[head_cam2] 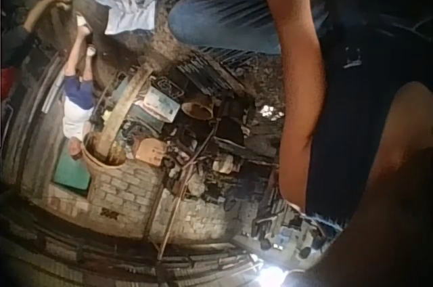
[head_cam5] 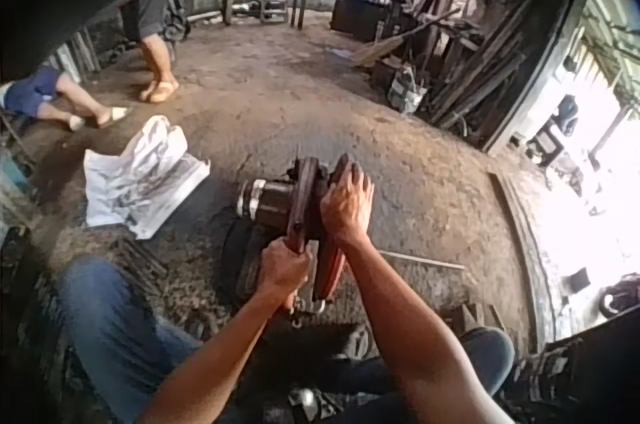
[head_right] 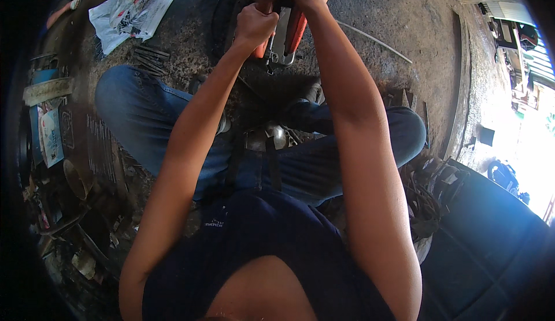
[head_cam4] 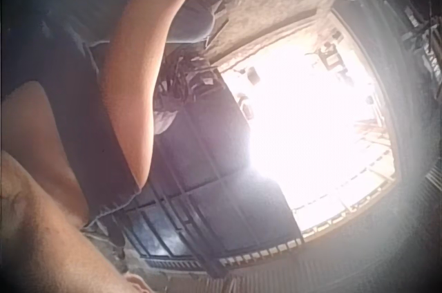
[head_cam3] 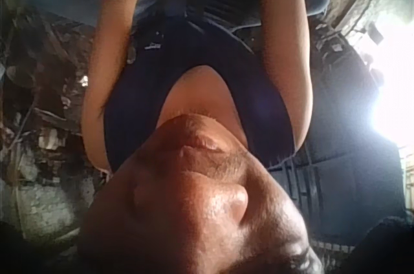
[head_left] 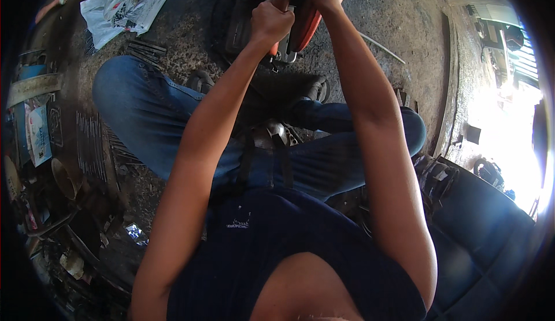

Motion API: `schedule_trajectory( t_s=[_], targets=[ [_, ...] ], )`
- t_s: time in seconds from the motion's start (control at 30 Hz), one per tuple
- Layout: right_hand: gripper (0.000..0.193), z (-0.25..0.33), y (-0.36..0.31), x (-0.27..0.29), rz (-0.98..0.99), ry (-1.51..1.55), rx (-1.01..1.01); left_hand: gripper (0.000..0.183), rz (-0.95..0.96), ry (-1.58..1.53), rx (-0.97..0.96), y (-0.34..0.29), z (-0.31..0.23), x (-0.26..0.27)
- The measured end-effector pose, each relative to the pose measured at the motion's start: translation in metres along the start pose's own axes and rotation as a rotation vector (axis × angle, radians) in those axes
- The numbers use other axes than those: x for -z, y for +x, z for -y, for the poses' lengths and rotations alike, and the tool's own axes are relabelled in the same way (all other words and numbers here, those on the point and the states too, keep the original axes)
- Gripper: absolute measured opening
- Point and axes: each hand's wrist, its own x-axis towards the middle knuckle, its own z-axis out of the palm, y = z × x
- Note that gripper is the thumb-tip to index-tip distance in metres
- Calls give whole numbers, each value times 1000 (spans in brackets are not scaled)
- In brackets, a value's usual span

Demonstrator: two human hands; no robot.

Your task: Cutting metal rods using a chop saw.

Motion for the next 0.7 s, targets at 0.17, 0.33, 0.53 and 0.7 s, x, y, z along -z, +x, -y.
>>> schedule_trajectory(
  t_s=[0.17, 0.33, 0.53, 0.7],
  targets=[
    [62, 4, -2, 5, 14, 21, -1, 18, 5, -16, 3, -3, 0, 2],
    [63, 5, -4, 8, 13, 33, -5, 17, 17, -3, -6, -4, 0, 2],
    [65, 5, -6, 6, 1, 41, -8, 18, -1, -10, -23, -4, 6, -1],
    [65, 4, -8, 6, 16, 38, -17, 18, 11, -10, -33, -6, 7, 0]
  ],
)
